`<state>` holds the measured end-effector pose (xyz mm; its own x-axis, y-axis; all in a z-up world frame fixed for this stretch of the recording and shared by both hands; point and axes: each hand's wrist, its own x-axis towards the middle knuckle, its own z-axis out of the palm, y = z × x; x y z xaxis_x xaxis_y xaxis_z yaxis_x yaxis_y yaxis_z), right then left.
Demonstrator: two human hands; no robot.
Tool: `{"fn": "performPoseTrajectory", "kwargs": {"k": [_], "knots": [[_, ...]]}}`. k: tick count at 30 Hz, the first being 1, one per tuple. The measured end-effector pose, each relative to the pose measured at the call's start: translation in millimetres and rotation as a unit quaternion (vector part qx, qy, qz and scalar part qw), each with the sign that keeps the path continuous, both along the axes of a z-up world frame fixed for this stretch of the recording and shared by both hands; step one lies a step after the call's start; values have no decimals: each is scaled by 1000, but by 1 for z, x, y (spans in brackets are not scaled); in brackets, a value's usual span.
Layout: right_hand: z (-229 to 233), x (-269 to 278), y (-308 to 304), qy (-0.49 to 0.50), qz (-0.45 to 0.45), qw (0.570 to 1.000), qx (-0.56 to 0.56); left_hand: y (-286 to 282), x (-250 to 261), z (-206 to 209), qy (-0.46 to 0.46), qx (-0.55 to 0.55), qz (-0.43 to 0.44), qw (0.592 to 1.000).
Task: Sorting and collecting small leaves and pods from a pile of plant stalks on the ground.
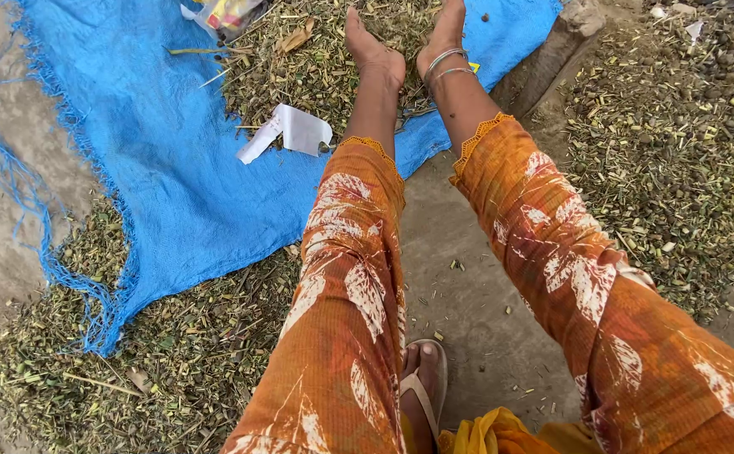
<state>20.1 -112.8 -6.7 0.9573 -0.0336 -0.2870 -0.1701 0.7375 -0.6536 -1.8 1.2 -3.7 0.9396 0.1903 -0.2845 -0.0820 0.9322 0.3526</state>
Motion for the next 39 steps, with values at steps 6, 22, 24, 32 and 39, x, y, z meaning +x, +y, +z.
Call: {"fn": "performPoseTrajectory", "kwargs": {"k": [6,22,24,32,39], "knots": [[-38,-3,-7,-14,-13,984,-175,2,-17,-15,130,100,33,986],[-21,-34,-16,-370,165,526,-748,9,-46,-19,124,784,-126,595],[-27,-25,-20,-390,170,532,-732,13,-34,-39,78,801,-98,586],[-28,-42,-22,-291,169,492,-803,6,-72,2,92,871,-208,436],[-23,-61,-33,-263,193,507,-798,-11,-85,17,121,858,-220,449]]}}
